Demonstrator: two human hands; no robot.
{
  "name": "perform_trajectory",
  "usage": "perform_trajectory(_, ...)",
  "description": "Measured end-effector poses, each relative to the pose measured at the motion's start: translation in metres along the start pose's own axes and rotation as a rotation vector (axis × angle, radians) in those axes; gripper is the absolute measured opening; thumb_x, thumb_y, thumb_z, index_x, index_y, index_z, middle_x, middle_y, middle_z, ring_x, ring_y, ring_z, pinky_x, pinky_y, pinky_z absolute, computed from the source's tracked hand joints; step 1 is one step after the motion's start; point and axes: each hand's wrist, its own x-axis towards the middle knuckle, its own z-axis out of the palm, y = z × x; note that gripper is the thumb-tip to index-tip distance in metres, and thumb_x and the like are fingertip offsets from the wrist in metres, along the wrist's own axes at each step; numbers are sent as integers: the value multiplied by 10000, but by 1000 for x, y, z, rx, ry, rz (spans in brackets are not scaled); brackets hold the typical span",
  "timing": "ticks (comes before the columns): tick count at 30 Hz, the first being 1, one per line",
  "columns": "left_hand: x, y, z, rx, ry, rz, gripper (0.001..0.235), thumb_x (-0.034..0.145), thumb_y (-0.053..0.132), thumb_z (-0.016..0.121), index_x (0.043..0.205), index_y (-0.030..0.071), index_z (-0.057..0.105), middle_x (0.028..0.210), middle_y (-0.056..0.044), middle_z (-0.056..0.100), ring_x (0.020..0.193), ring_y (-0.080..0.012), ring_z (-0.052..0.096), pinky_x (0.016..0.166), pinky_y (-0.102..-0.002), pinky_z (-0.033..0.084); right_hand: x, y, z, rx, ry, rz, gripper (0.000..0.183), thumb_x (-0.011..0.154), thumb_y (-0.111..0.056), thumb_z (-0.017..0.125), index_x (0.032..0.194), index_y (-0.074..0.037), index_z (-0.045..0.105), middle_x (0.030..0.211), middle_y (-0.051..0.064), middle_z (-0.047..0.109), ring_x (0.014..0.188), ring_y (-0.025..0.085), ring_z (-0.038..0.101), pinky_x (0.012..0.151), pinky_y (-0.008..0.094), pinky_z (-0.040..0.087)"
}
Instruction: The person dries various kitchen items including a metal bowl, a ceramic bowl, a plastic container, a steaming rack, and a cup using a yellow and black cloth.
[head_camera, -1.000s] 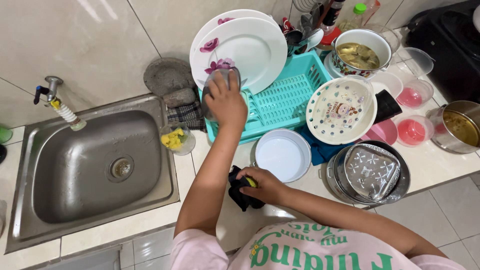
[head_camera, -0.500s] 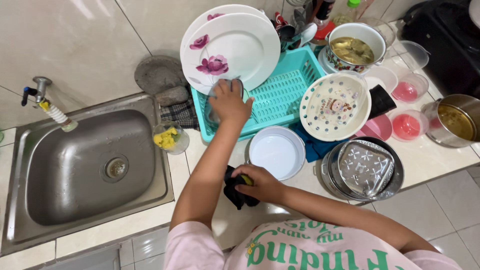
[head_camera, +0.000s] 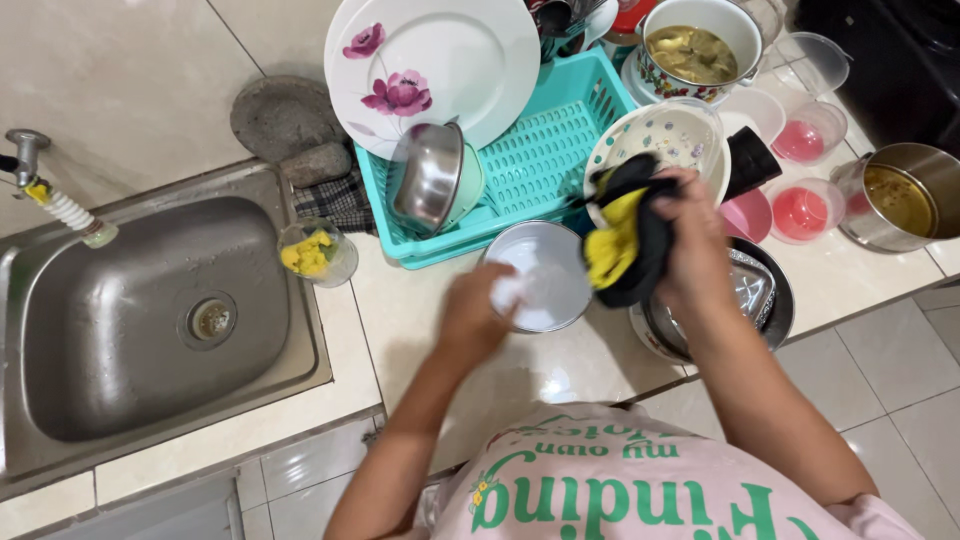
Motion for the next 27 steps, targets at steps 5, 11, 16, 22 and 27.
perform_trajectory(5,-27,-12,53,383,-325,216,193,813,194,779,980,117,719,947,-77,691,992,-277,651,1108,-578,335,-4,-24,-5,59,4,-72,267,975,-17,459,1215,-86,554,1146,81,627,1076,199,635,998,336,543)
perform_trajectory(11,-33,-37,73,432,-470,203,71,885,153,682,915,143,745,828,-68,684,887,-273,642,1048,-554,322,-21,-8,-6,43,66,41,286,948,-29,452,1200,-87,575,1128,73,644,1056,192,641,971,334,537)
perform_trajectory(16,-49,-36,45,365,-372,257,84,890,100,666,902,143,737,831,-52,680,879,-264,647,998,-499,367,-24,-7,-6,31,31,45,253,967,-31,461,1189,-81,572,1126,76,642,1052,196,637,969,338,533)
perform_trajectory(22,-76,-1,-11,210,-209,226,57,883,78,695,930,107,709,820,-57,670,813,-277,663,857,-426,427,-30,2,10,72,4,77,222,962,-34,462,1150,-89,565,1105,77,644,1034,208,645,963,350,542)
perform_trajectory(27,-97,-12,-73,-29,43,-176,131,926,85,650,1048,72,697,943,-119,703,834,-288,641,791,-424,498,-34,17,27,8,-80,81,244,974,-26,456,1182,-88,568,1126,66,630,1061,191,629,993,333,527)
